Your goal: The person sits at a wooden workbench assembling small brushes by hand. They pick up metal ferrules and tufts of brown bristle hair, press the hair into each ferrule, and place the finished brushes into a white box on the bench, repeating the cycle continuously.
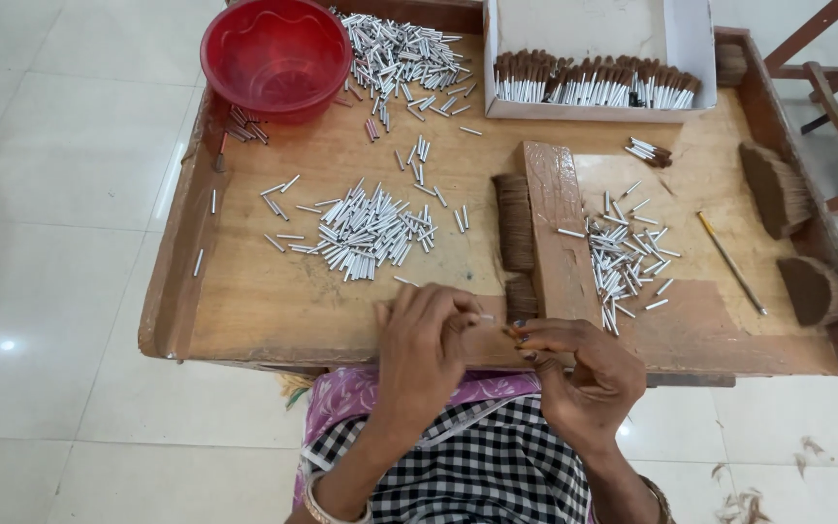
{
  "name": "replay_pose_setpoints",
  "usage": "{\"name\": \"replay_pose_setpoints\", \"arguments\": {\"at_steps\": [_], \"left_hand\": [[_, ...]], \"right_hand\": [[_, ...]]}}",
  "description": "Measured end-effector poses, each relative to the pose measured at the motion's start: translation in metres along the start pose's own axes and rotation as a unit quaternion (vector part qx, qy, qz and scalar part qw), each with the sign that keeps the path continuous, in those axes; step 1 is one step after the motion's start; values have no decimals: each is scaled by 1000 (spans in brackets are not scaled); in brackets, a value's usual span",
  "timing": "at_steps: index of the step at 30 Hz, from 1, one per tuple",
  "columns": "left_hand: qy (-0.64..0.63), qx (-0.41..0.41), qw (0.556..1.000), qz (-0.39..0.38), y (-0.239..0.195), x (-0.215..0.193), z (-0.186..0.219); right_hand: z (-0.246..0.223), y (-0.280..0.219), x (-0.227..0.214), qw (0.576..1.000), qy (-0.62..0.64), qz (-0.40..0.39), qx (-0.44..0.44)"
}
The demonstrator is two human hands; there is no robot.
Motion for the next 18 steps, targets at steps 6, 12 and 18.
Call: {"name": "replay_pose_setpoints", "arguments": {"at_steps": [6, 12, 18], "left_hand": [[-232, -45, 971, -48, -16, -3, 27], [-247, -27, 968, -33, -16, -9, 33], [-144, 12, 989, 15, -18, -14, 37]], "right_hand": [[3, -8, -8, 997, 62, 14, 36], [-15, -6, -11, 998, -49, 28, 7], [-40, -2, -12, 962, -219, 18, -161]]}}
Point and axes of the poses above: each hand's wrist, its own y-axis towards the middle knuckle, its own x-axis out of the palm, z = x × y, the point moved 4 cm from there along y, towards the middle knuckle, and after that the axes turned 8 degrees about z, right-handed, at the moved point
